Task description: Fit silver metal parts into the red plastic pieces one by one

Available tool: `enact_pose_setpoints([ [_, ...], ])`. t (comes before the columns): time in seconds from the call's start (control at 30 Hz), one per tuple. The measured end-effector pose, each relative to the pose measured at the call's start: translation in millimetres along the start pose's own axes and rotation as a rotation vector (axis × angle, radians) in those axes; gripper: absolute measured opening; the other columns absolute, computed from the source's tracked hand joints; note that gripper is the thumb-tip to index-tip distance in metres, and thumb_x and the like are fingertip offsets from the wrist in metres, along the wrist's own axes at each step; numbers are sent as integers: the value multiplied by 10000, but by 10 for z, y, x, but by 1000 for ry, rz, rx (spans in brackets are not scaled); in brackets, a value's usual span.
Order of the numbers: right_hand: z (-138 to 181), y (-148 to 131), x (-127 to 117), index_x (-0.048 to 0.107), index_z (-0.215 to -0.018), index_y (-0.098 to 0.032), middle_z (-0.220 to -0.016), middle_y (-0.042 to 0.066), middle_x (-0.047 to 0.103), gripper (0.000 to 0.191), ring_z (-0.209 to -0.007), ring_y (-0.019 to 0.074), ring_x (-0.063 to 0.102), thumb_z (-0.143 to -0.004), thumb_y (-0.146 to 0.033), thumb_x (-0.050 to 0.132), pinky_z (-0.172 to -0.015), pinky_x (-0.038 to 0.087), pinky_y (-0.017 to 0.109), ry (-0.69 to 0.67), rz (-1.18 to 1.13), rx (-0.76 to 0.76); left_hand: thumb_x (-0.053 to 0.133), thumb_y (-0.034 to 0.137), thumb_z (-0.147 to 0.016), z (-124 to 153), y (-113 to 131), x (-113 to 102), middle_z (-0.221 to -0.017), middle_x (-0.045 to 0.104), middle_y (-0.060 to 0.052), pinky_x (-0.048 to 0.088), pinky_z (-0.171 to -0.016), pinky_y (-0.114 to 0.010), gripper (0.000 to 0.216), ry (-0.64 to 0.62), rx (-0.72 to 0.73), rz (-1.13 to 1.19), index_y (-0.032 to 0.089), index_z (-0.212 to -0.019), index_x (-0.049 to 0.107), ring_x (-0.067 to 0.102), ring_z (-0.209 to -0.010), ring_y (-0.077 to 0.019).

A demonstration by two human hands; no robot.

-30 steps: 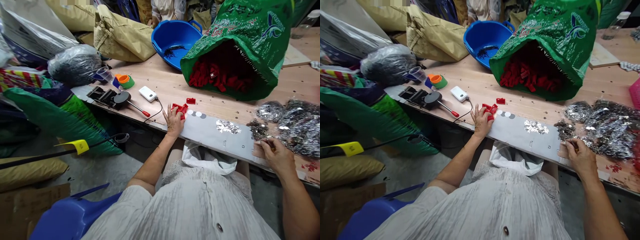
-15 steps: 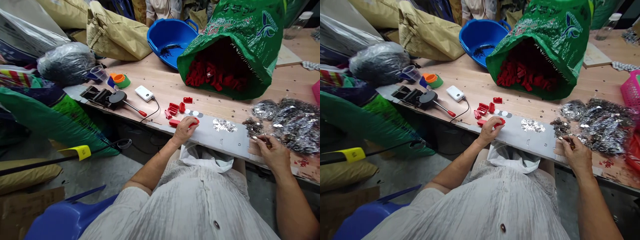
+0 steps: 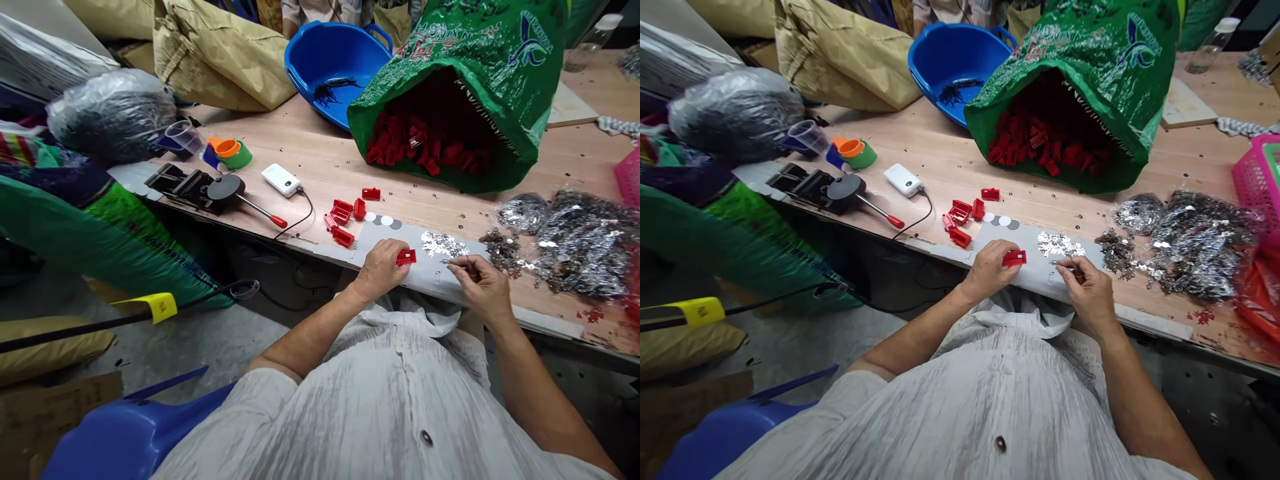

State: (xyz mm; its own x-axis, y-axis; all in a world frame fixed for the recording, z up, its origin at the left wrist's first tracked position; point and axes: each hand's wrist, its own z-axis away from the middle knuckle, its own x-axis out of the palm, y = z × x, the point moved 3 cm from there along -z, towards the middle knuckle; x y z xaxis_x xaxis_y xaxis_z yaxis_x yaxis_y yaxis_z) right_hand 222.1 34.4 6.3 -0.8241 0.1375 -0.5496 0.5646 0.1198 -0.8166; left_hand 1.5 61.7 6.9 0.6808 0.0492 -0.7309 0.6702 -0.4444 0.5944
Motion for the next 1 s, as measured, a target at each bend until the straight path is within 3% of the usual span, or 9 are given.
enact_pose_setpoints([
  [0.1, 11, -195, 156, 704, -903, -213, -719, -2, 664, 185, -575, 121, 505, -874, -391, 663, -560, 412, 253, -57, -93, -31, 663, 206, -776, 46, 35, 62, -857, 636, 5, 493, -737, -287, 246, -51, -255, 221, 205, -984, 532, 609, -761, -153],
  [0.3, 27, -298, 208, 697, -899, -222, -785, 0, 684, 173, -613, 120, 538, -869, -392, 689, -588, 428, 258, -48, -201, -63, 706, 377, -816, 108, 121, 248, -861, 610, 24, 408, -528, -186, 526, -199, -645, 1077, 244, -1267, 472, 576, -593, -72],
  [0.37, 33, -251, 181, 698, -896, -224, -804, 4, 694, 170, -633, 125, 557, -861, -390, 700, -609, 440, 264, -25, -205, -37, 699, 422, -835, 117, 141, 278, -946, 630, -17, 416, -532, -181, 536, -242, -726, 1294, 233, -1291, 490, 617, -646, -79],
  [0.47, 50, -167, 139, 697, -900, -226, -829, 13, 703, 163, -685, 141, 584, -855, -382, 709, -639, 451, 274, -6, -220, 4, 740, 348, -822, 137, 155, 303, -1022, 653, -58, 521, -684, -230, 459, -306, -815, 1510, 198, -1202, 532, 698, -774, -124],
  [0.57, 68, -113, 105, 696, -897, -222, -835, 24, 700, 165, -724, 157, 594, -855, -381, 705, -648, 449, 285, 8, -221, 28, 831, 213, -722, 161, 147, 315, -1021, 669, -57, 566, -794, -304, 515, -304, -846, 1558, 198, -1116, 500, 740, -846, -185],
  [0.7, 90, -89, 91, 697, -900, -216, -824, 31, 696, 192, -726, 167, 591, -852, -401, 700, -640, 444, 294, 9, -212, 53, 867, 192, -661, 179, 140, 329, -941, 661, -23, 521, -580, -211, 600, -285, -838, 1506, 217, -1112, 473, 744, -746, -199],
  [0.77, 99, -84, 93, 698, -905, -213, -824, 32, 697, 202, -721, 167, 587, -849, -407, 700, -634, 441, 293, 6, -206, 62, 841, 192, -697, 174, 144, 323, -893, 628, 6, 502, -561, -194, 603, -279, -823, 1494, 228, -1193, 498, 730, -704, -166],
  [0.93, 115, -92, 86, 702, -909, -211, -820, 26, 699, 198, -690, 153, 572, -856, -401, 687, -609, 426, 276, -10, -170, 49, 753, 256, -809, 153, 167, 293, -995, 636, -39, 543, -950, -383, 494, -260, -746, 1635, 201, -1261, 561, 721, -945, -197],
  [1.0, 131, -112, 76, 705, -911, -211, -775, 15, 686, 192, -645, 143, 549, -868, -395, 669, -580, 408, 268, -27, -132, 38, 786, 269, -774, 157, 154, 297, -1046, 635, -46, 531, -967, -395, 519, -231, -686, 1603, 209, -1241, 569, 704, -991, -202],
])
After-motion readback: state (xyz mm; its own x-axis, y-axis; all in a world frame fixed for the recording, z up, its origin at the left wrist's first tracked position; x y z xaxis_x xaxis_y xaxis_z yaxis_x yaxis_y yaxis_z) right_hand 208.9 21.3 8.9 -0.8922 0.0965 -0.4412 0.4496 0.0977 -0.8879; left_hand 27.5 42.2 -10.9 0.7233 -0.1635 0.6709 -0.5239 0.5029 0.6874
